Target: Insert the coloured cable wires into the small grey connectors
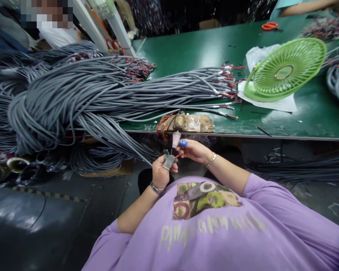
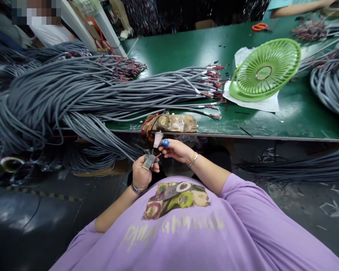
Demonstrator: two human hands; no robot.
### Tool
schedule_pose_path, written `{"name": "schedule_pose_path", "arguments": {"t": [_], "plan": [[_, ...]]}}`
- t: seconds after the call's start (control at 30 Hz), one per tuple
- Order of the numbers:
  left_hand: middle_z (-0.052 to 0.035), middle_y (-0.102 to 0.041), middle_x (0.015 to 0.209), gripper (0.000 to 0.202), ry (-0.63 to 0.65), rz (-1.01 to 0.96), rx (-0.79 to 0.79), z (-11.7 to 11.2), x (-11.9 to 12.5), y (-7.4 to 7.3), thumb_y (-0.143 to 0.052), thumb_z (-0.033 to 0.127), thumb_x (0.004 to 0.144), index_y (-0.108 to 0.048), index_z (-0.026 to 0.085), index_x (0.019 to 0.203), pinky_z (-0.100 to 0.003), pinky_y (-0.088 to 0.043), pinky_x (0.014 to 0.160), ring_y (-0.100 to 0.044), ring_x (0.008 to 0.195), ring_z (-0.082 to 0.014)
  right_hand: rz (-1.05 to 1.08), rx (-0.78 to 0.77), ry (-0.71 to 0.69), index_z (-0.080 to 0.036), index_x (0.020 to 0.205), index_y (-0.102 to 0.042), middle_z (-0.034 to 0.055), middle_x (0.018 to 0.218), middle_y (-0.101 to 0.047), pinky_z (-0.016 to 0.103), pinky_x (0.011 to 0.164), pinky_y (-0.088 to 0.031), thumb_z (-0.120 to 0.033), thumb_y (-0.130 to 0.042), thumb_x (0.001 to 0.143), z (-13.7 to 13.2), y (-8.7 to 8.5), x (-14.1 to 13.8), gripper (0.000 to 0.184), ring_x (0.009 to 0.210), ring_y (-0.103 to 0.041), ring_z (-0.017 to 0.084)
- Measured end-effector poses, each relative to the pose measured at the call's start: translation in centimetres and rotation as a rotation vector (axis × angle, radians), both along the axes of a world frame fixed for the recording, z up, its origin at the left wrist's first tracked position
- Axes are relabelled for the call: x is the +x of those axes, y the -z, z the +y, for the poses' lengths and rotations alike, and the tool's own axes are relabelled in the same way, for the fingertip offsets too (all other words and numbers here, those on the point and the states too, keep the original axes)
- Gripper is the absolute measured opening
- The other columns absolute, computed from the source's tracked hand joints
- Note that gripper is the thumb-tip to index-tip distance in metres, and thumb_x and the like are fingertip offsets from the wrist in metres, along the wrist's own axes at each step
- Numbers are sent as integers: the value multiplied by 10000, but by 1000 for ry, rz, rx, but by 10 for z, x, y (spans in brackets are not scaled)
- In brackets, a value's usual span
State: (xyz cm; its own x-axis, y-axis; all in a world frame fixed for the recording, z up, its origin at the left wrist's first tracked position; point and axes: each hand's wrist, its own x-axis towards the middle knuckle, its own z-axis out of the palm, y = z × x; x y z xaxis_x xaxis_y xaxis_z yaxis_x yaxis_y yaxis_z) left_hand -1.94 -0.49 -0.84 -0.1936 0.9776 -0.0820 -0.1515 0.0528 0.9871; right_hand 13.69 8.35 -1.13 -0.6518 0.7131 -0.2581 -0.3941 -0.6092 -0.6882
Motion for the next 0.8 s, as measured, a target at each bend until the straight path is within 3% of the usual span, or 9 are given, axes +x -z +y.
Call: {"name": "schedule_pose_path", "arguments": {"t": [0.13,0.27,0.37,0.6,0.8], "plan": [[9,-627,517,320,-83,19,5,-2,-2,2,-682,453,787,-641,152,683,-198,-482,390,-570,393,-100,-52,232,-111,-149,943,-694,28,838,-664,229,611,-473,-295,-876,569,-16,-1,11,440,714,-572,118],[1,-650,543,336,-64,87,13,-4,1,3,-676,474,788,-640,154,691,-211,-507,431,-594,414,-108,-144,365,70,-150,806,-672,10,751,-647,241,630,-443,-355,-853,607,-33,-7,1,338,680,-546,108],[-6,-668,561,343,-15,130,33,-6,1,1,-666,491,795,-655,154,733,-219,-525,462,-614,439,-117,-199,364,153,-145,710,-635,-10,658,-605,241,598,-414,-408,-845,594,-37,-9,-7,357,608,-506,92],[-27,-686,590,304,219,256,96,-6,-10,-2,-733,426,759,-658,152,651,-219,-538,493,-636,475,-124,-255,223,102,-136,688,-596,-26,611,-569,221,514,-360,-434,-850,550,-36,-11,-11,415,534,-461,73],[-14,-672,566,303,52,94,53,-8,-6,5,-667,433,820,-655,153,702,-216,-524,452,-616,436,-118,-245,252,88,-119,731,-642,-21,624,-584,223,507,-339,-404,-837,568,-36,-12,-12,382,513,-441,60]]}}
